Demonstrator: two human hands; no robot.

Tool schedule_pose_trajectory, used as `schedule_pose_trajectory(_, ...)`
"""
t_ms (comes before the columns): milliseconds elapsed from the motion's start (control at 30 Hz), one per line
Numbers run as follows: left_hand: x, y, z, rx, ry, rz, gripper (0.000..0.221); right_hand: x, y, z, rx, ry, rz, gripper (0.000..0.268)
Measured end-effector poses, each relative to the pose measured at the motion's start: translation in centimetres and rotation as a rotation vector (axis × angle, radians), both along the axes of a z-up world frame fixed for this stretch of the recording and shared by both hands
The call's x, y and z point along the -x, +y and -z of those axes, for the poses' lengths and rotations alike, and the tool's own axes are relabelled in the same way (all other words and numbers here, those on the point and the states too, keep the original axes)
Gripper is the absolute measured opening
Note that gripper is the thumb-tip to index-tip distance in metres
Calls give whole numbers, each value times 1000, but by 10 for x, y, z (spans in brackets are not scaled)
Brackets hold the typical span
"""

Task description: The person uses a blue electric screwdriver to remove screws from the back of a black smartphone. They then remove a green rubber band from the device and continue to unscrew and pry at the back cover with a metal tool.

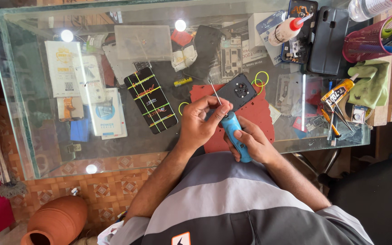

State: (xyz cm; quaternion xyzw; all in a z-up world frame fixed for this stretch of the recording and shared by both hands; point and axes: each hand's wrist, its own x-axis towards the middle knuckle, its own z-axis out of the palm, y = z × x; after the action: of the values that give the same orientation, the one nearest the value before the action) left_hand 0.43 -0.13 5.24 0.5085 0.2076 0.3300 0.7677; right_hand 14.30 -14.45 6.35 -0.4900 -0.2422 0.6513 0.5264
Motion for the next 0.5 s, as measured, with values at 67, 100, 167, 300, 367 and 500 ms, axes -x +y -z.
schedule_pose_trajectory(67,-2,-3,7,103,-24,8,11,2,2,-3,-17,-10,-10,47)
schedule_pose_trajectory(100,-2,-4,9,157,-26,2,11,2,2,-5,-31,-5,-17,47)
schedule_pose_trajectory(167,-3,-5,13,206,-36,-14,12,3,3,-6,-42,-6,-23,47)
schedule_pose_trajectory(300,-2,-7,14,135,-11,-71,15,4,4,-5,-58,-82,-43,46)
schedule_pose_trajectory(367,-1,-8,12,88,-15,-97,17,3,3,-3,-75,-141,-64,46)
schedule_pose_trajectory(500,-1,-8,9,80,-48,-75,14,3,1,-3,-59,-123,-50,48)
